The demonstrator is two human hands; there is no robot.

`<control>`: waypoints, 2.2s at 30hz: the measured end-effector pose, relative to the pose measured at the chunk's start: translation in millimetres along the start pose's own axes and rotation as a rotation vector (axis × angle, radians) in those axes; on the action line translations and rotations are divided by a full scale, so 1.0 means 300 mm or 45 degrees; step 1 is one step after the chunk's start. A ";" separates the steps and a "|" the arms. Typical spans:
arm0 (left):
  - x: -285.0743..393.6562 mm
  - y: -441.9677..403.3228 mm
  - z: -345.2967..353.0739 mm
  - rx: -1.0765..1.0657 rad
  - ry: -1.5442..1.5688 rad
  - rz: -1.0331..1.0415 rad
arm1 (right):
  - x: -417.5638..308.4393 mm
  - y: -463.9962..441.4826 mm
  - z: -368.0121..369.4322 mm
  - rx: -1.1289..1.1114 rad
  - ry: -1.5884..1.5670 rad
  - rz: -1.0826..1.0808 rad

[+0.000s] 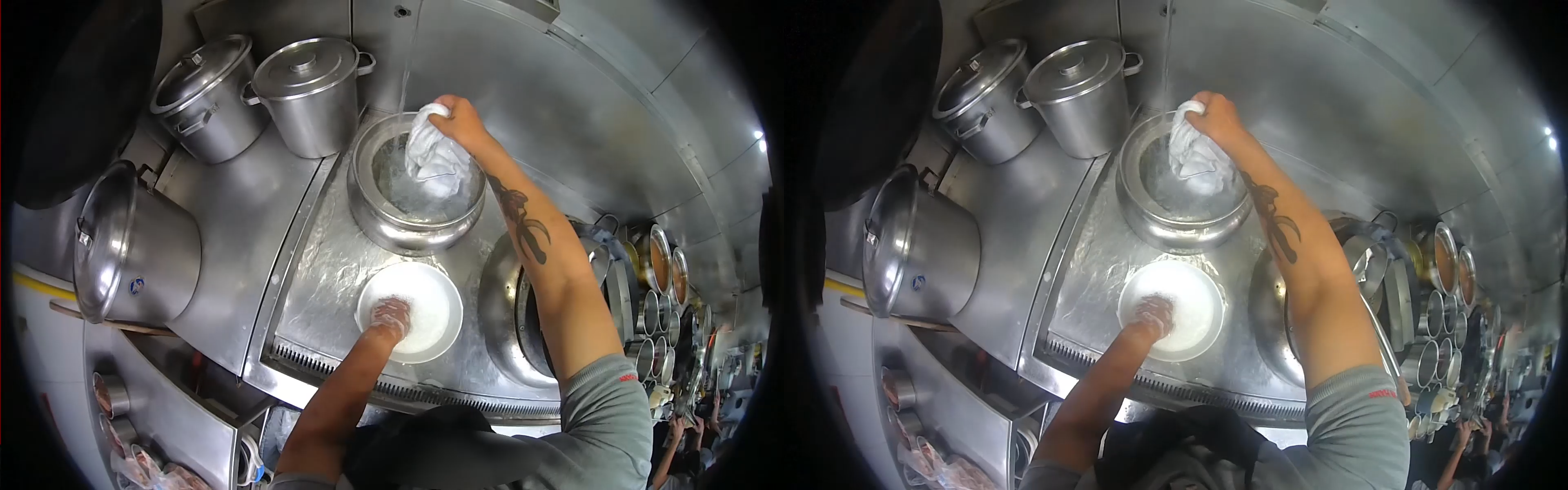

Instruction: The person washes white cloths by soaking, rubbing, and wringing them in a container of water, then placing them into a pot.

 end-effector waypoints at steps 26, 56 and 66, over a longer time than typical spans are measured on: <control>-0.816 -0.175 0.248 -1.154 3.653 -1.713 | -0.249 0.987 -0.096 -0.516 -0.900 0.383; -0.662 -0.048 0.251 -0.677 3.274 -1.944 | -0.359 1.066 -0.212 -0.108 -0.257 0.229; -0.813 -0.028 0.343 -0.403 3.596 -2.216 | -0.364 0.933 -0.387 0.230 -1.144 0.657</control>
Point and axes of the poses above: each hand's wrist, its own y-axis away from the middle knuckle, its own z-axis out of the palm, x = y × z, the point moved 4 cm from there along -y, towards the middle knuckle, and after that the axes turned 8 degrees about x, right-handed, at the moved point
